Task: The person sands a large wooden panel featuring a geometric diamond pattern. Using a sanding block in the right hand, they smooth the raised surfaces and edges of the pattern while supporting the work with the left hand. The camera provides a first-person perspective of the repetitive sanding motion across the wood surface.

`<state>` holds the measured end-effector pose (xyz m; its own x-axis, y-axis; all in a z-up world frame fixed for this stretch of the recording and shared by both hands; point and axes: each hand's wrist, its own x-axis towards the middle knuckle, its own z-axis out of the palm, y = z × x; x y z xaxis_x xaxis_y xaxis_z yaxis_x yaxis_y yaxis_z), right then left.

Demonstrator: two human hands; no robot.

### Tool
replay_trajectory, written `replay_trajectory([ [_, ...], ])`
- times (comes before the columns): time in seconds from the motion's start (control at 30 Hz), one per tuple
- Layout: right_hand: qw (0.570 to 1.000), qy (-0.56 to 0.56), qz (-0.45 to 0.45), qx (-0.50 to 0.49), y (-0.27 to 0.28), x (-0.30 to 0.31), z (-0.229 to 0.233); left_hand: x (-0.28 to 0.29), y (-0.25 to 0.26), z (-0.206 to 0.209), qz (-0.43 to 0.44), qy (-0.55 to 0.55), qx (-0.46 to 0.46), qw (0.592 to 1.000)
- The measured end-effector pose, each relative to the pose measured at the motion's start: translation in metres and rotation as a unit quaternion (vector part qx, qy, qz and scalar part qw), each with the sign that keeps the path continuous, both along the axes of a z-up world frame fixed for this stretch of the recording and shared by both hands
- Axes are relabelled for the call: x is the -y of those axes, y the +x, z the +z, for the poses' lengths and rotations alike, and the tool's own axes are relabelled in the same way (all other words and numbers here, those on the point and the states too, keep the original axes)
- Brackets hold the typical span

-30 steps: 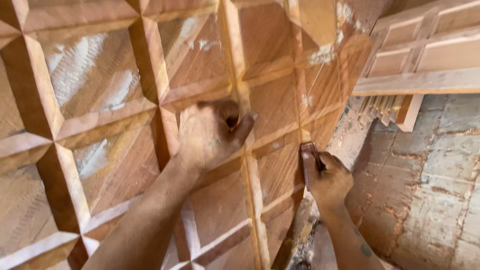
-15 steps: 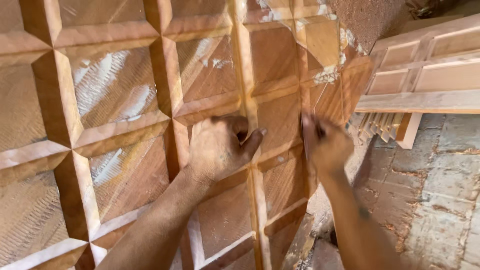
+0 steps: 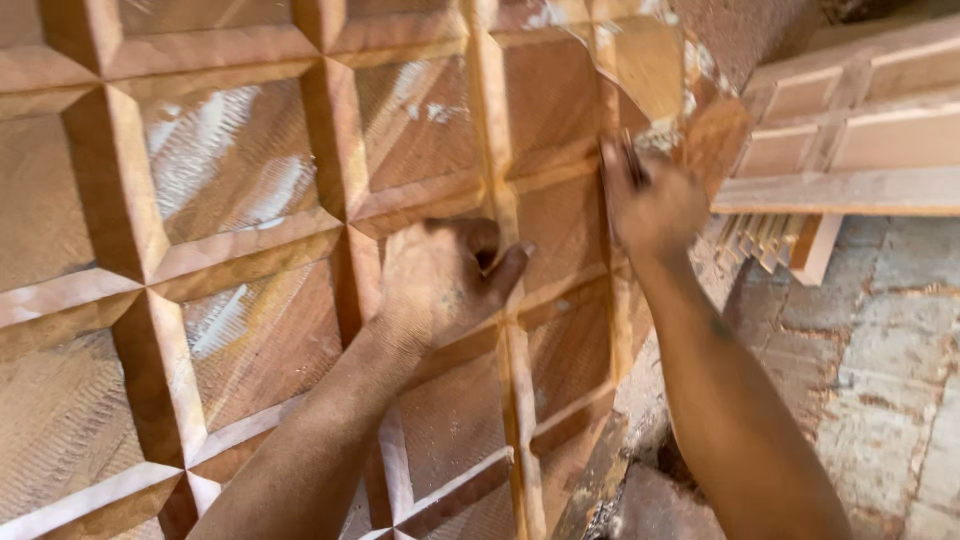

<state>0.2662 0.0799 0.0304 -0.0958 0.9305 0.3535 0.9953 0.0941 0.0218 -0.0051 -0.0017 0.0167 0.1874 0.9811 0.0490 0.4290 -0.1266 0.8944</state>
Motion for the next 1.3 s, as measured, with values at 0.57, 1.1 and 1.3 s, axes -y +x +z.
replay_trajectory([
  [0.57, 0.995, -0.068, -0.072, -0.029, 0.015, 0.045, 0.003, -0.004, -0.005, 0.002, -0.017, -0.061, 0.023, 0.998],
  [1.1, 0.999, -0.035, -0.014, -0.001, -0.002, 0.071, 0.014, -0.006, -0.006, 0.003, -0.009, -0.026, 0.01, 1.0],
  [1.3, 0.996, -0.05, -0.078, -0.014, -0.013, -0.021, 0.003, -0.005, -0.003, -0.004, -0.018, -0.028, -0.018, 0.999],
])
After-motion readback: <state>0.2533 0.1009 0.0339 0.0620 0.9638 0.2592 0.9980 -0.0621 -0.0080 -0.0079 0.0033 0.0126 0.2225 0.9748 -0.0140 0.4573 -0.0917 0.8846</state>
